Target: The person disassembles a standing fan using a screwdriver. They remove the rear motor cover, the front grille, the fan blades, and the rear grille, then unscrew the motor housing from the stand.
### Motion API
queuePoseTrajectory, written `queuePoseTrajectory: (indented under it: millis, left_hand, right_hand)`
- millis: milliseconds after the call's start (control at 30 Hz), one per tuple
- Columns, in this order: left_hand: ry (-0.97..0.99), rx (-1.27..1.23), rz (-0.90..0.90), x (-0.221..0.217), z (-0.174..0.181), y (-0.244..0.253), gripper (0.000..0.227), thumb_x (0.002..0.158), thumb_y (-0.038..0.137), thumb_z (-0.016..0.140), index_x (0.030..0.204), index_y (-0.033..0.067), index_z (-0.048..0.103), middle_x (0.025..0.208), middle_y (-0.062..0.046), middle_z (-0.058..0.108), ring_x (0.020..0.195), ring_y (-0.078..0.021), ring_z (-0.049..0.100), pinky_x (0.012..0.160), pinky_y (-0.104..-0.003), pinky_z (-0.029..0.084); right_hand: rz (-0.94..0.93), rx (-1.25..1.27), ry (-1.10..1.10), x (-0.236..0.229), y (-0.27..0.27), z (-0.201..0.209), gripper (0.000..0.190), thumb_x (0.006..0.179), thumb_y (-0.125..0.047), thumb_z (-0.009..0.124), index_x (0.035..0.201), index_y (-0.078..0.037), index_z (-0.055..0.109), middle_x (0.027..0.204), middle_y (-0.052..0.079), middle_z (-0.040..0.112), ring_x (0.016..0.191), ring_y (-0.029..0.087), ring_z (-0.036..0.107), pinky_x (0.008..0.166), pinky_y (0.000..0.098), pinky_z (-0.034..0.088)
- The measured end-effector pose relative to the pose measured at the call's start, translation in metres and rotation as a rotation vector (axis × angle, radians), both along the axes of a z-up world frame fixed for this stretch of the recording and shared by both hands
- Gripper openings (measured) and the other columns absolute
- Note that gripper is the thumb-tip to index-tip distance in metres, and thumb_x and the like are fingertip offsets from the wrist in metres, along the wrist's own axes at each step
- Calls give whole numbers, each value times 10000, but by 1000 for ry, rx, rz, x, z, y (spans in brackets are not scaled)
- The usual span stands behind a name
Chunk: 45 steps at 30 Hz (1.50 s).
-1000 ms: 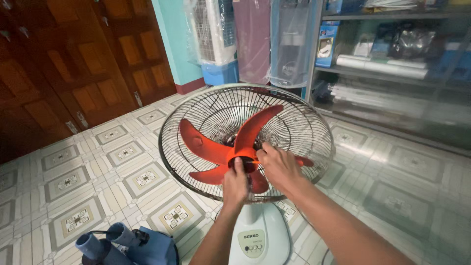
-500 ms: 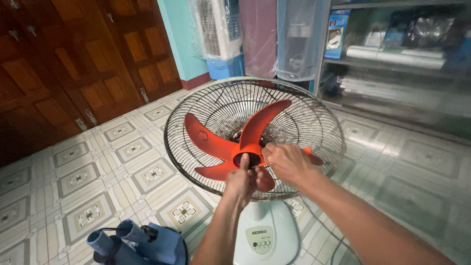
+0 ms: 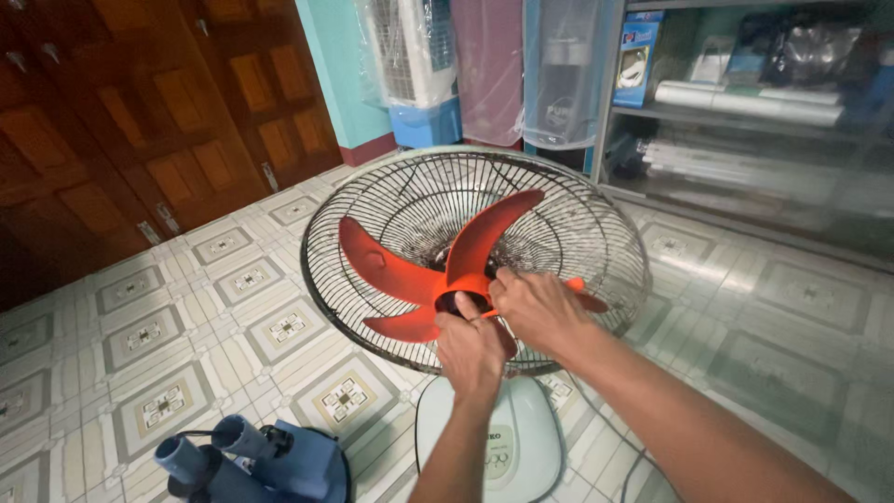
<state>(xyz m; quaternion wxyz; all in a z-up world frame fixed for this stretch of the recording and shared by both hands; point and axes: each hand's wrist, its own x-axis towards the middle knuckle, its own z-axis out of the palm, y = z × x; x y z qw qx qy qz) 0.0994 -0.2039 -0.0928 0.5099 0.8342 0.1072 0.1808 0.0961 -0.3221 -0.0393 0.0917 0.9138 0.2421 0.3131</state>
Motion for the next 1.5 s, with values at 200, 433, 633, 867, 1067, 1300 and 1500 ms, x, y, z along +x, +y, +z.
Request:
queuePoseTrajectory:
  millis: [200, 433, 633, 867, 1067, 1300, 1500]
  left_hand:
    - [96, -195, 190, 0, 14, -24, 659, 1030, 516, 283, 1008, -21, 664, 968, -333, 705, 981, -526, 647, 911, -593, 464]
    - [227, -529, 85, 30, -12, -27, 607, 972, 480, 428, 988, -50, 723, 994, -276, 726, 935, -442, 704, 845, -562, 540]
    - [139, -1187, -107, 52, -14, -32, 414, 864, 356, 543, 1027, -5, 666, 1008, -201, 744, 904, -383, 734, 778, -525, 597]
    - [399, -751, 179, 57, -11, -28, 518, 896, 414, 418, 1016, -22, 671, 1010, -223, 746, 913, -408, 728, 778, -505, 601]
    - [229, -111, 372, 59, -28, -35, 552, 978, 391, 354, 857, -32, 688, 945, -277, 742, 914, -466, 723, 825, -528, 585]
    - [104, -65, 257, 38, -10, -20, 605, 916, 460, 392, 822, -34, 729, 878, -305, 713, 885, -523, 672, 832, -573, 534]
    - [323, -975, 183, 46, 7, -28, 758, 1031, 538, 260, 1033, -41, 749, 1062, -263, 750, 1010, -459, 693, 920, -526, 535]
  right_hand:
    - [82, 22, -50, 9, 4, 3, 98, 823, -91, 638, 802, -16, 698, 845, 139, 686, 785, 275, 729, 606, 399, 587]
    - [57, -18, -58, 10, 8, 8, 101, 759, -115, 662, 792, -31, 709, 833, 129, 680, 785, 287, 727, 637, 410, 590]
    - [61, 23, -42, 3, 6, 8, 86, 756, -73, 654, 805, -32, 711, 886, 142, 691, 787, 294, 732, 603, 412, 587]
    - [68, -1, -27, 13, 3, -4, 101, 752, -71, 655, 820, -24, 713, 894, 141, 699, 772, 284, 739, 599, 404, 593]
    - [90, 15, 67, 23, -8, -11, 94, 758, -49, 656, 829, -22, 711, 894, 143, 700, 759, 302, 738, 614, 425, 591]
    - [118, 36, 73, 18, -4, -15, 74, 792, -34, 648, 840, -12, 700, 925, 174, 698, 741, 322, 735, 606, 451, 585]
    - [41, 78, 120, 13, -7, -13, 156, 753, -23, 647, 899, 15, 688, 944, 193, 687, 748, 340, 735, 602, 450, 588]
